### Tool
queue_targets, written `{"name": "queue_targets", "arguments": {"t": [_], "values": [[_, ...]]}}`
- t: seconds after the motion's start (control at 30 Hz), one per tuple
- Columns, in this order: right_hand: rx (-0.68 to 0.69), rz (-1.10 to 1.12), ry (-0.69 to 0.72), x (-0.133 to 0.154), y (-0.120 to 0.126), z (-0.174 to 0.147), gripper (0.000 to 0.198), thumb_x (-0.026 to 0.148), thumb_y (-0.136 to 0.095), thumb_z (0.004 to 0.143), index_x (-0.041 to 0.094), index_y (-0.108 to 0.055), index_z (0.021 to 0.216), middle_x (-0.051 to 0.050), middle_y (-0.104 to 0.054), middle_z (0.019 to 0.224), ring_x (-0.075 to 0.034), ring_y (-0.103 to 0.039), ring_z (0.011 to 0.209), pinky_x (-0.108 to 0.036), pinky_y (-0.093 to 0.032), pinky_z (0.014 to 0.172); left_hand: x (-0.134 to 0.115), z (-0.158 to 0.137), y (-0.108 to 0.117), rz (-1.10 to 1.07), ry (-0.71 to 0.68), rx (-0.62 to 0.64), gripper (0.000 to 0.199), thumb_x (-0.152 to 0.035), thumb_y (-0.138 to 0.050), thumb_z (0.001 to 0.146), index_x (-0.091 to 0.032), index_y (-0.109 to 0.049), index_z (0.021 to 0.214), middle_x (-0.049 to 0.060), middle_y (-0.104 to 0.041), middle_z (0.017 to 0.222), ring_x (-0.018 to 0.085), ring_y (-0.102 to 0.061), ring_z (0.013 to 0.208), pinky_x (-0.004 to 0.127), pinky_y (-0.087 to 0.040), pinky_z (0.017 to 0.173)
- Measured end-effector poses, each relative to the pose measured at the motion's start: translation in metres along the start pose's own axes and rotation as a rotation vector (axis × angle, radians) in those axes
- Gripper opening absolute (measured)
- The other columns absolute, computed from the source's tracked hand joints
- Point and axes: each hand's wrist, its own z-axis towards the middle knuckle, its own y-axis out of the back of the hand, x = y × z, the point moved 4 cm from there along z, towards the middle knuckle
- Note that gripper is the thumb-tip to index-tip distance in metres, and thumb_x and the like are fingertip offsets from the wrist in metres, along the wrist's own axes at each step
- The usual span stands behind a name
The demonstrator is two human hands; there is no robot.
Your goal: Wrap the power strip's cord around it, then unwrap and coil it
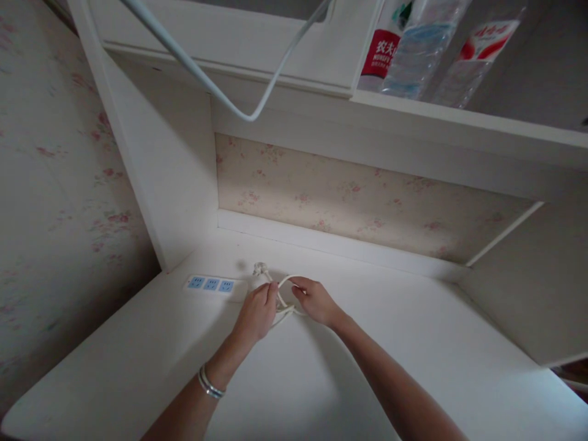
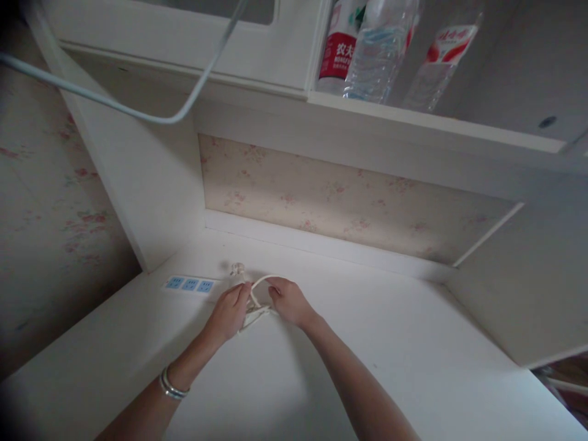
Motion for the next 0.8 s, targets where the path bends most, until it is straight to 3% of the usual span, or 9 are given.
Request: {"name": "queue_targets", "arguments": {"t": [0.17, 0.37, 0.5, 0.57, 0.73, 0.8], "values": [[-0.016, -0.099, 0.189, 0.005, -0.001, 0.003, 0.035, 0.022, -0.046, 0.088, 0.024, -0.058, 0.121, -0.006, -0.055, 0.13, -0.021, -0.049, 0.121, -0.039, -0.034, 0.104, 0.009, 0.004, 0.003, 0.064, 0.1, -0.055, 0.047, -0.045, -0.032, 0.092, -0.019, -0.064, 0.07, 0.003, -0.061, 0.059, 0.017, -0.057, 0.06, 0.026, -0.035, 0.058], [-0.117, -0.043, 0.144, -0.004, 0.014, 0.008, 0.04, 0.023, -0.042, 0.089, 0.024, -0.054, 0.128, -0.004, -0.052, 0.134, -0.019, -0.047, 0.123, -0.039, -0.034, 0.106, 0.019, 0.009, 0.019, 0.087, 0.137, -0.216, 0.04, -0.049, -0.038, 0.089, -0.02, -0.05, 0.064, 0.001, -0.057, 0.061, 0.016, -0.054, 0.06, 0.025, -0.034, 0.058], [-0.007, -0.071, -0.002, -0.008, 0.014, 0.009, 0.03, 0.024, -0.042, 0.088, 0.023, -0.069, 0.103, -0.003, -0.068, 0.109, -0.02, -0.062, 0.101, -0.035, -0.044, 0.094, 0.016, 0.006, 0.014, 0.071, 0.126, -0.153, 0.037, -0.042, -0.031, 0.092, -0.021, -0.052, 0.07, 0.001, -0.059, 0.065, 0.017, -0.055, 0.064, 0.026, -0.035, 0.06], [0.041, -0.09, -0.005, -0.006, 0.01, 0.01, 0.03, 0.024, -0.041, 0.089, 0.023, -0.068, 0.103, -0.004, -0.069, 0.105, -0.02, -0.063, 0.095, -0.034, -0.046, 0.088, 0.012, 0.002, 0.008, 0.045, 0.093, -0.1, 0.038, -0.04, -0.029, 0.092, -0.021, -0.055, 0.074, 0.002, -0.062, 0.069, 0.017, -0.056, 0.066, 0.026, -0.036, 0.062], [-0.045, -0.224, 0.169, 0.007, 0.006, 0.011, 0.033, 0.024, -0.044, 0.09, 0.02, -0.058, 0.119, -0.009, -0.058, 0.126, -0.022, -0.052, 0.116, -0.036, -0.038, 0.1, 0.017, 0.002, 0.0, -0.079, 0.132, -0.001, 0.041, -0.043, -0.031, 0.09, -0.02, -0.057, 0.069, -0.001, -0.056, 0.058, 0.015, -0.051, 0.056, 0.026, -0.034, 0.057], [-0.018, -0.27, 0.256, 0.011, 0.005, 0.012, 0.044, 0.026, -0.052, 0.087, 0.02, -0.049, 0.13, -0.01, -0.049, 0.136, -0.023, -0.045, 0.124, -0.039, -0.032, 0.105, 0.023, 0.005, -0.001, -0.16, 0.163, 0.034, 0.041, -0.044, -0.034, 0.088, -0.019, -0.056, 0.064, -0.001, -0.054, 0.056, 0.015, -0.05, 0.055, 0.025, -0.034, 0.055]]}}
